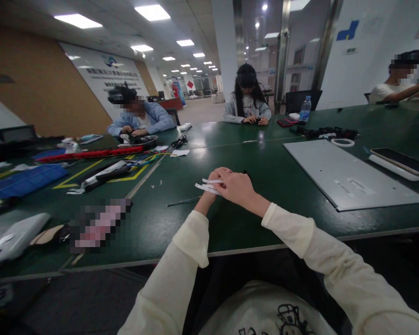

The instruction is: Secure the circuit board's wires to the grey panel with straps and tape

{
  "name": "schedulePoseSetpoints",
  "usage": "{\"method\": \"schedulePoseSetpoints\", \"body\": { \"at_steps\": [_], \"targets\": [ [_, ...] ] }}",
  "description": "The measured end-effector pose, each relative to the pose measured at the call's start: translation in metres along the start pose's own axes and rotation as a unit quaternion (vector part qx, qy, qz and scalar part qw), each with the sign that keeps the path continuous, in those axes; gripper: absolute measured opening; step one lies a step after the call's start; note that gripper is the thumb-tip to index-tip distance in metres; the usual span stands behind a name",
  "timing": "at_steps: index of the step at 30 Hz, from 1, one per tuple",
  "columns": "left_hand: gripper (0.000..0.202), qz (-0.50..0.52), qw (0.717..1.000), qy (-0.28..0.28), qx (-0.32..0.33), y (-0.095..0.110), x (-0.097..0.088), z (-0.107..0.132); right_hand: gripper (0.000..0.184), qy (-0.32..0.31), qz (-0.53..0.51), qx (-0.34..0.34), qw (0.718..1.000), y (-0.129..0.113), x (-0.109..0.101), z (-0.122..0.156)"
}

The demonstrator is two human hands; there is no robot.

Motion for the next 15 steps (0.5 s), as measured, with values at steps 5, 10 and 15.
{"method": "schedulePoseSetpoints", "body": {
  "at_steps": [5, 10, 15],
  "targets": [
    [0.023, -0.011, 0.999, -0.024, 0.033, 0.009, 0.000, 0.005, 0.051, 0.079, 0.023, 0.081, 0.993, 0.081, -0.031, -0.026],
    [0.030, -0.089, 0.985, -0.115, 0.095, 0.010, 0.009, 0.014, 0.059, 0.064, 0.225, 0.255, 0.938, 0.238, -0.058, 0.002],
    [0.039, -0.133, 0.972, -0.143, 0.130, 0.005, 0.012, 0.016, 0.056, -0.008, 0.322, 0.388, 0.864, 0.338, -0.061, 0.077]
  ]
}}
Point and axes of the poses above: each hand's wrist, its own z-axis away from the middle knuckle, its own x-axis out of the palm, y = z × x, the point moved 6 cm from there along -z, towards the middle knuckle, and after that the axes turned 14 degrees about y, right-handed, at the moved point
